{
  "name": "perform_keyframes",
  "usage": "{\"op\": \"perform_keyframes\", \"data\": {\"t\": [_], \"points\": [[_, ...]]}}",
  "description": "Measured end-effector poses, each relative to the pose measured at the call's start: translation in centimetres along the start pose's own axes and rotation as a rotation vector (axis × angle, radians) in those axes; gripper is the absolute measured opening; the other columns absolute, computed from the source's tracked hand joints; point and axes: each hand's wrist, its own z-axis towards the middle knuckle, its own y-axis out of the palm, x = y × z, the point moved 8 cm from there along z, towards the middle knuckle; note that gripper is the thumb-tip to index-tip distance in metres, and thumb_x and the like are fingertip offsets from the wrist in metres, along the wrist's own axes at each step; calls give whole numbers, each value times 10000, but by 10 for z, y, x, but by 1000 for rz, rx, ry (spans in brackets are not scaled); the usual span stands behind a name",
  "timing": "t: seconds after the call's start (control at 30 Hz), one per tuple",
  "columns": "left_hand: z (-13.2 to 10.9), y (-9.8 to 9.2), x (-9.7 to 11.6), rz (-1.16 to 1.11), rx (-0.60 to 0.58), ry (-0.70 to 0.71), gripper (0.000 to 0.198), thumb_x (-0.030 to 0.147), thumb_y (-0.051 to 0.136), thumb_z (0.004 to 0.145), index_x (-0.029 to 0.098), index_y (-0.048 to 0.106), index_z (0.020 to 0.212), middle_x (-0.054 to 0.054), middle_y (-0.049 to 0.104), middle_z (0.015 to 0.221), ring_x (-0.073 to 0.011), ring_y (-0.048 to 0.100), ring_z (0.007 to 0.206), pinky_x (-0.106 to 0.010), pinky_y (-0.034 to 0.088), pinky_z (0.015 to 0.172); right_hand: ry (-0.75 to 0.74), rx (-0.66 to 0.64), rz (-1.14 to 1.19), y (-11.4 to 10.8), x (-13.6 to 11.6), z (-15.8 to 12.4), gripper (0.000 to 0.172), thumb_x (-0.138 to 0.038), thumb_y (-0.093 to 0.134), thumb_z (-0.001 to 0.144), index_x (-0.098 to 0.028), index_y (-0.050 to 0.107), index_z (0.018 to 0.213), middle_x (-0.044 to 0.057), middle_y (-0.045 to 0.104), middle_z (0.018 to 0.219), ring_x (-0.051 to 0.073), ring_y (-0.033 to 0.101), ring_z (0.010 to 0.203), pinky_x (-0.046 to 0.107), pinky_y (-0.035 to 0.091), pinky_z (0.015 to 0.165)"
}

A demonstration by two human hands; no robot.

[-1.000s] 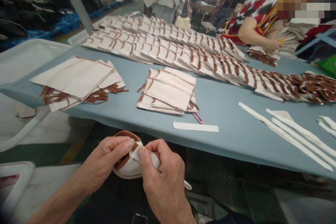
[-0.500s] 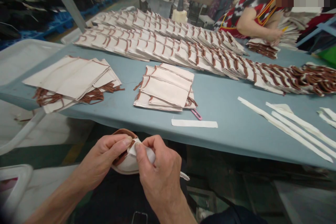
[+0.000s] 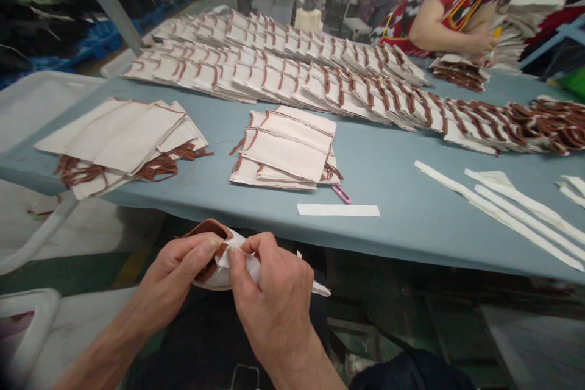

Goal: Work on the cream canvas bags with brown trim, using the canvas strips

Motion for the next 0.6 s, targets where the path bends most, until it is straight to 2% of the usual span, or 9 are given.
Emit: {"op": "perform_keyframes", "data": {"t": [0.13,0.2,0.37,0.6], "points": [[-1,3,-2,-16,-28,-53,309,430,605,917,144,677,828,-19,644,770,-143,551,667,-225,449,616,-6,11,-5,3,2,-1,261,-365,611,968,-214,644,758,-23,667,571,122,596,451,229,365,503],[-1,3,-1,57,5,-53,239,366,615,883,144,694,841,-35,694,806,-162,597,702,-232,475,637,9,10,15,6,5,-2,257,-367,616,963,-211,642,761,-23,664,576,122,595,459,229,361,504],[-4,4,9,246,104,30,181,233,545,868,161,706,830,-4,700,724,-147,603,631,-220,465,587,126,-38,153,13,16,-3,247,-396,612,928,-209,600,767,-27,617,588,122,533,471,231,351,497],[-15,5,26,450,245,214,199,161,514,845,185,676,731,18,687,660,-137,625,589,-220,457,593,382,-275,530,39,30,-9,289,-468,580,854,-219,509,726,-47,473,624,123,419,563,233,323,517]]}}
